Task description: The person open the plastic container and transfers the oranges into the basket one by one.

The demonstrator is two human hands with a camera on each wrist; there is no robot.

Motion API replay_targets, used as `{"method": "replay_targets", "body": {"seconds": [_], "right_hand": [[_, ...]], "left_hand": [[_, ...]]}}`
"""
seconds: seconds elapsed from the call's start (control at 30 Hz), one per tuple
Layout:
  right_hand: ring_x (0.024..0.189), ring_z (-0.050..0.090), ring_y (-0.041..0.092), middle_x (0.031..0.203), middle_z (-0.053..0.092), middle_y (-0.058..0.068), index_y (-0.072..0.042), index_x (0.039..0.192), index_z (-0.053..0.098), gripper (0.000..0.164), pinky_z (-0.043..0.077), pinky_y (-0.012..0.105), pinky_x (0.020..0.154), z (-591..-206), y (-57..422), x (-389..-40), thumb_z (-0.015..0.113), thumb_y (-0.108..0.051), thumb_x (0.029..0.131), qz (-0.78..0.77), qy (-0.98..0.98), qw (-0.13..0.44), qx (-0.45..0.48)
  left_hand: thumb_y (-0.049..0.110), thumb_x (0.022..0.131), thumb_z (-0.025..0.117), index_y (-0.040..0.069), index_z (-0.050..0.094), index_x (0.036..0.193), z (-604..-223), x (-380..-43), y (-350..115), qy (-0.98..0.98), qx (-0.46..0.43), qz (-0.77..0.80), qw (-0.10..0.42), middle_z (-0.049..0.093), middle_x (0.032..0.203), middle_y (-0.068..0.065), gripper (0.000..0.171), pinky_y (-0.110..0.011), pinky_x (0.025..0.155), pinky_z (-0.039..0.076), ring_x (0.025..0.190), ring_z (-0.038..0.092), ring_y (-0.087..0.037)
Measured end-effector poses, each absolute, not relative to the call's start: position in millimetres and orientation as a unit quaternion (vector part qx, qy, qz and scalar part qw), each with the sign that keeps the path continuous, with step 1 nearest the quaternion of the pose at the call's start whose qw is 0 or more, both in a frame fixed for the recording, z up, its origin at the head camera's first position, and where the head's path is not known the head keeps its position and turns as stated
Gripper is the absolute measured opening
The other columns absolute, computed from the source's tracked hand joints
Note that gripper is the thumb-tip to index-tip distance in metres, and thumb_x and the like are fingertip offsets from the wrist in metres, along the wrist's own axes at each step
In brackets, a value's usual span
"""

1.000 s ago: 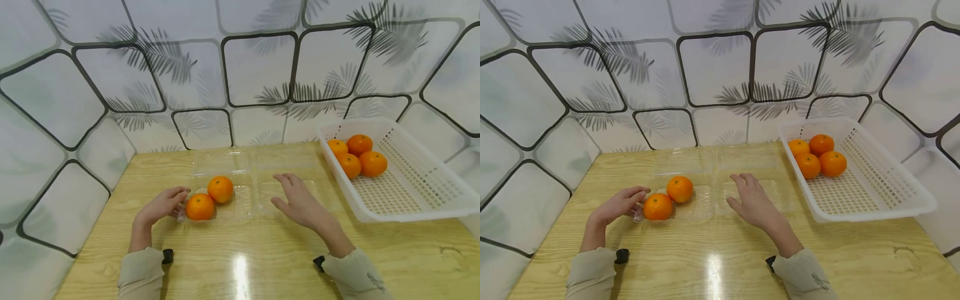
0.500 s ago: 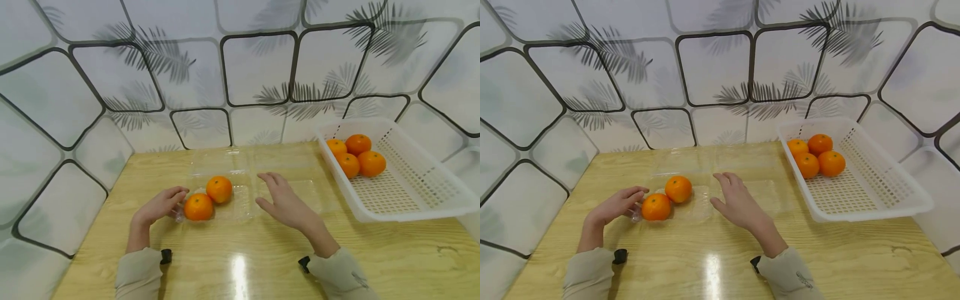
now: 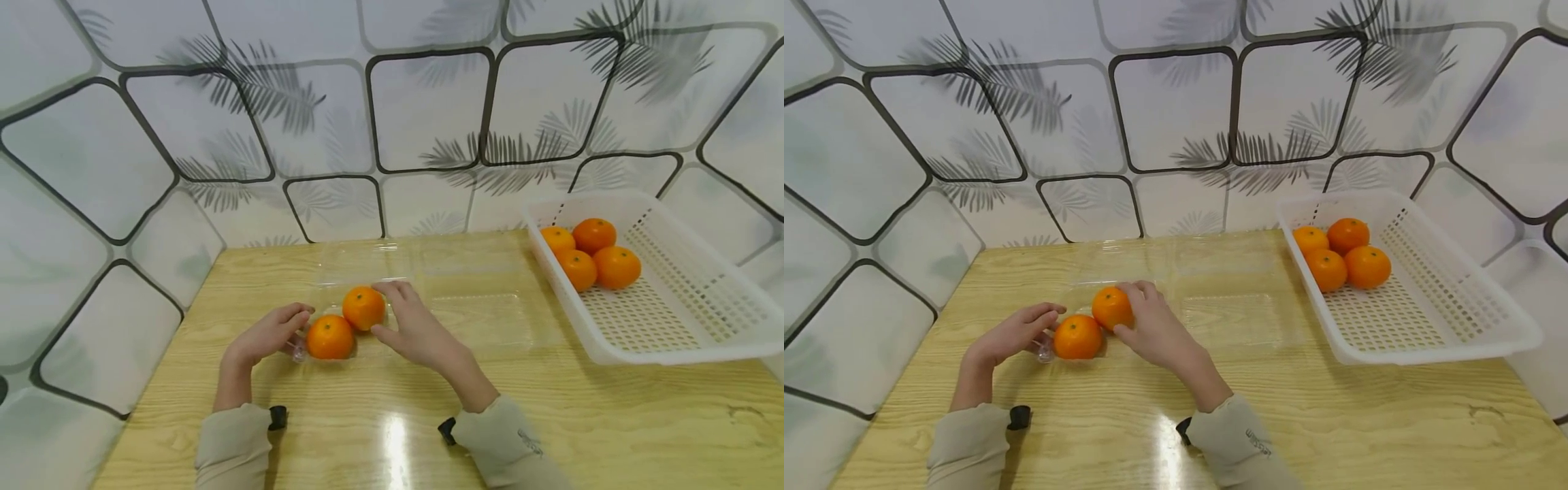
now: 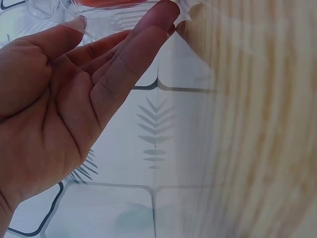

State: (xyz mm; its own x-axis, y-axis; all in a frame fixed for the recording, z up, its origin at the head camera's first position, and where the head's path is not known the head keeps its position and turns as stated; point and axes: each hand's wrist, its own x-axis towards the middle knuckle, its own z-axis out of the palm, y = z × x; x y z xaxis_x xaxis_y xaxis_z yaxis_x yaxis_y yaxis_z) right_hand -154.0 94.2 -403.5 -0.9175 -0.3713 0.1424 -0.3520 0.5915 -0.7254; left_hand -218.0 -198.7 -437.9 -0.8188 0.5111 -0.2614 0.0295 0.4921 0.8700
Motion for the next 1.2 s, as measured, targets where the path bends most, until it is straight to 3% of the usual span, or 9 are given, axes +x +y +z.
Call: {"method": "replay_targets", "body": {"seconds": [0.33, 0.53, 0.83, 1.0, 1.2], "right_hand": [[0.128, 0.049, 0.035, 0.152, 0.030, 0.018, -0.018, 0.154, 0.035, 0.074, 0.045, 0.047, 0.104, -412.4, 63.4, -167.2, 0.072, -0.011, 0.091, -0.423, 0.882, 0.061, -0.197], [0.140, 0.034, 0.042, 0.158, 0.022, 0.022, -0.024, 0.155, 0.034, 0.077, 0.043, 0.054, 0.105, -414.3, 51.5, -172.6, 0.073, -0.011, 0.090, -0.361, 0.906, 0.046, -0.215], [0.147, 0.019, 0.043, 0.156, 0.029, 0.020, -0.022, 0.154, 0.038, 0.076, 0.027, 0.061, 0.114, -424.3, 40.8, -166.7, 0.076, -0.018, 0.088, -0.260, 0.938, 0.021, -0.228], [0.143, 0.027, 0.045, 0.152, 0.035, 0.018, -0.015, 0.150, 0.042, 0.072, 0.032, 0.063, 0.110, -427.1, 42.4, -165.8, 0.076, -0.020, 0.087, -0.225, 0.949, -0.007, -0.221], [0.132, 0.042, 0.044, 0.141, 0.044, 0.018, -0.011, 0.136, 0.055, 0.051, 0.042, 0.056, 0.103, -432.5, 48.7, -171.1, 0.074, -0.017, 0.089, -0.203, 0.951, -0.059, -0.226]], "left_hand": [[0.024, 0.109, 0.038, -0.011, 0.037, 0.145, -437.7, -220.1, -196.8, 0.827, 0.161, 0.475, 0.253, 0.056, 0.123, -0.027, 0.049, -0.034, 0.072, 0.059, 0.084, 0.064, -0.023], [0.023, 0.110, 0.038, -0.011, 0.037, 0.144, -438.9, -222.1, -196.7, 0.823, 0.165, 0.480, 0.253, 0.055, 0.125, -0.026, 0.049, -0.034, 0.072, 0.058, 0.083, 0.064, -0.023], [0.028, 0.109, 0.040, -0.010, 0.039, 0.143, -437.4, -216.7, -204.6, 0.827, 0.157, 0.475, 0.256, 0.054, 0.127, -0.027, 0.051, -0.035, 0.073, 0.059, 0.086, 0.065, -0.024], [0.027, 0.109, 0.040, -0.011, 0.040, 0.141, -438.8, -217.0, -202.9, 0.827, 0.164, 0.475, 0.253, 0.056, 0.124, -0.024, 0.050, -0.034, 0.072, 0.058, 0.085, 0.064, -0.024], [0.025, 0.110, 0.038, -0.011, 0.038, 0.143, -439.6, -220.1, -199.7, 0.825, 0.160, 0.478, 0.255, 0.058, 0.114, -0.021, 0.049, -0.033, 0.071, 0.057, 0.080, 0.062, -0.024]]}}
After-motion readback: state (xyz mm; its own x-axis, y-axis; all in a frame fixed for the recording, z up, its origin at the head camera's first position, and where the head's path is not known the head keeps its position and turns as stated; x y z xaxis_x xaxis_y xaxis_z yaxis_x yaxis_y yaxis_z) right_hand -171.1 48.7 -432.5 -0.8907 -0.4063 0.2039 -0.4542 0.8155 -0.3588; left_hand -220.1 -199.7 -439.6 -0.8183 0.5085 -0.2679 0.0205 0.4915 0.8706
